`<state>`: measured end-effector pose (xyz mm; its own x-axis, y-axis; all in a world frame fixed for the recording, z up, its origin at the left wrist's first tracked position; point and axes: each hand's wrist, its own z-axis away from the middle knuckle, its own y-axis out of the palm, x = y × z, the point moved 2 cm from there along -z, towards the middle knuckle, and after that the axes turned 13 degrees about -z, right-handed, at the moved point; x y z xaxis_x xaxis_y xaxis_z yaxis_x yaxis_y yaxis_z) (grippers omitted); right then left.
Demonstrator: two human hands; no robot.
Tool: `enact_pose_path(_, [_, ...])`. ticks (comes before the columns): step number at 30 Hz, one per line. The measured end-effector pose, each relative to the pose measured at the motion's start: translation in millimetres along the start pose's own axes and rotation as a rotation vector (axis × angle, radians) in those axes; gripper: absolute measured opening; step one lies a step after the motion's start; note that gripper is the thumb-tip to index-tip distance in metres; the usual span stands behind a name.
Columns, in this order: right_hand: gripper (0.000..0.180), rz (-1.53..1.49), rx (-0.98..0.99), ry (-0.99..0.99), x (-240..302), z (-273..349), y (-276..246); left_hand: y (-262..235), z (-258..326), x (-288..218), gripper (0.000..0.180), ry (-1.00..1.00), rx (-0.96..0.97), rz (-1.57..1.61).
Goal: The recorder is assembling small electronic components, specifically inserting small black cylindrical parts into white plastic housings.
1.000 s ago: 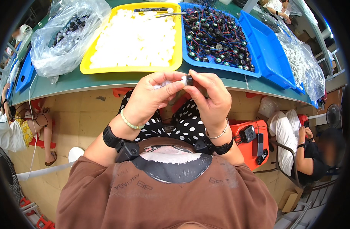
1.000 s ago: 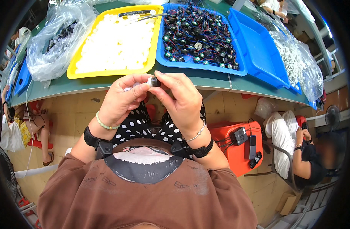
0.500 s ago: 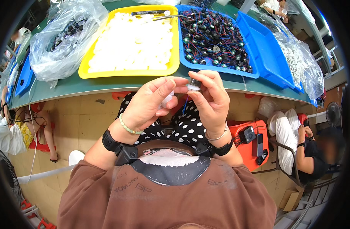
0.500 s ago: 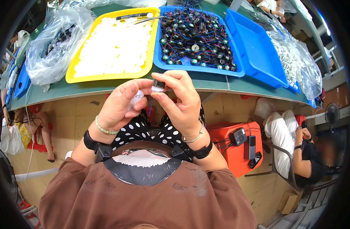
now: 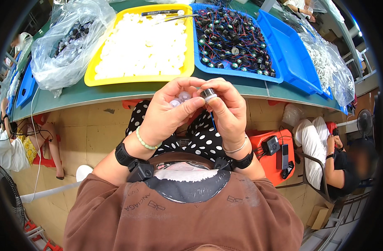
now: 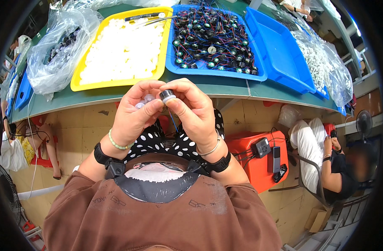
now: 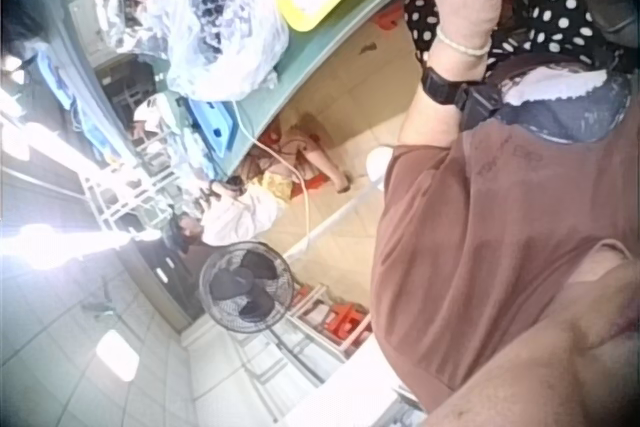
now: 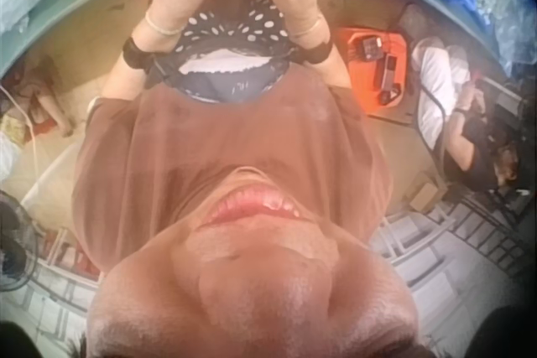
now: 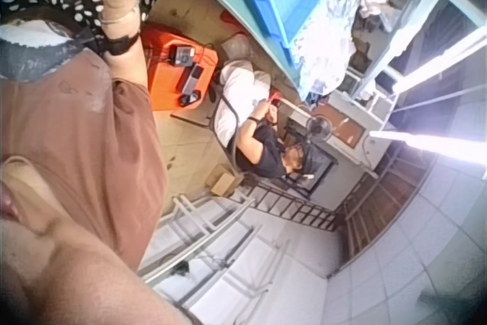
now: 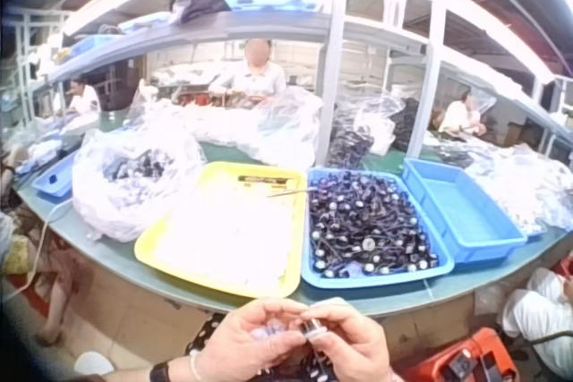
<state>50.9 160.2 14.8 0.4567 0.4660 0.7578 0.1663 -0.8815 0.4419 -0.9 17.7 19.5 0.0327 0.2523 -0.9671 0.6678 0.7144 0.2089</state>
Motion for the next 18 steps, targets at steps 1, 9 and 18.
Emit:
enact_pose_path(1, [0.02, 0.004, -0.001, -0.005, -0.5, 0.3, -1.0, 1.7, -0.3, 0.1, 0.04, -0.008, -0.011, -0.026])
enact_pose_path(9, [0.018, -0.123, 0.085, -0.094, -7.3, -3.5, -1.0, -1.7, 5.0, 2.2, 0.036, 0.063, 0.006, -0.123])
enact_pose_path(18, [0.02, -0.05, 0.087, -0.074, -0.7, -3.9, 1.4, -6.6, 6.4, -1.2, 0.036, -0.169, 0.036, 0.126])
